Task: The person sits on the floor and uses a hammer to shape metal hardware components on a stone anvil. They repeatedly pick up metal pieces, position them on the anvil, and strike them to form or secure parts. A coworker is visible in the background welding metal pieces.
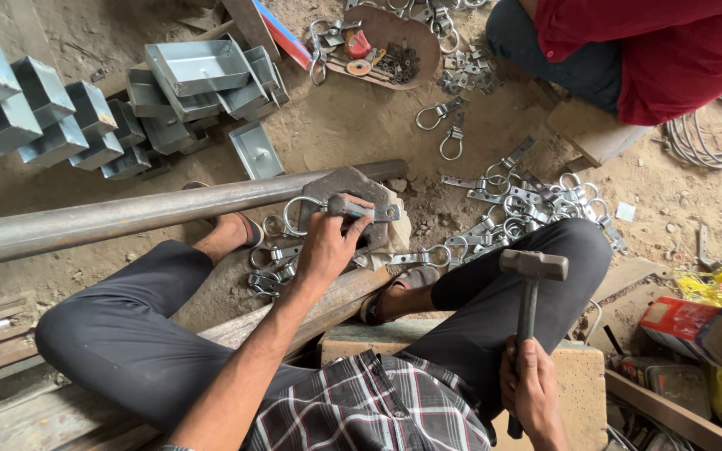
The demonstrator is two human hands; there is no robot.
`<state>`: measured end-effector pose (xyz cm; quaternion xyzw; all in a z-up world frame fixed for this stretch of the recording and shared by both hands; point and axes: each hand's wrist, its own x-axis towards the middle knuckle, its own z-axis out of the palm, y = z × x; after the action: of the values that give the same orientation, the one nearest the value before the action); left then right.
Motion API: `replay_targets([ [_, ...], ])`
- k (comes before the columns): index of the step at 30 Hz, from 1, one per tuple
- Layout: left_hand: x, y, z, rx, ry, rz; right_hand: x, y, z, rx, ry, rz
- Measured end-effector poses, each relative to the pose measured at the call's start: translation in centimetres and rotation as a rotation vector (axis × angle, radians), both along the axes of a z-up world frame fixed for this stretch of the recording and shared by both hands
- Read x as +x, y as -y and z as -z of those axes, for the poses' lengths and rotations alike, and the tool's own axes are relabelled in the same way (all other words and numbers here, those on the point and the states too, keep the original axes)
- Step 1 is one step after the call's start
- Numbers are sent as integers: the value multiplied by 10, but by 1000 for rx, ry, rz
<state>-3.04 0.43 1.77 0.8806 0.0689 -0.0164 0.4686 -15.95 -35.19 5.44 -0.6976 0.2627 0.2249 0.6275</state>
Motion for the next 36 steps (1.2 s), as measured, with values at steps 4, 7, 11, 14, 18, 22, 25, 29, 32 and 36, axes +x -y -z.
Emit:
replay_targets([
  [4, 1, 4, 4, -51, 166, 62, -12, 0, -1, 24, 97, 23],
  [7, 0, 2, 8, -88, 249, 97, -7, -8, -10, 222, 246, 32],
  [11, 3, 4, 15, -12, 231, 95, 20, -26, -27, 293, 90, 121],
  [14, 5, 8, 16, 23, 255, 118, 41, -52, -37, 123, 98, 49],
  [18, 3, 4, 16, 70, 228, 129, 66, -81, -49, -82, 313, -205],
  [22, 8, 10, 19, 141, 243, 155, 85, -99, -69, -340, 530, -430],
  [25, 10, 11, 22, 66, 242, 131, 101, -111, -97, -401, 674, -505],
  [29, 13, 16, 32, 79, 185, 139, 120, -105, -129, -302, 1190, -444],
  [32, 13, 17, 38, 102, 139, 146, 115, -103, -127, -18, 1147, -158],
  [36, 17, 19, 37, 96, 238, 151, 116, -117, -94, -727, 1222, -642],
])
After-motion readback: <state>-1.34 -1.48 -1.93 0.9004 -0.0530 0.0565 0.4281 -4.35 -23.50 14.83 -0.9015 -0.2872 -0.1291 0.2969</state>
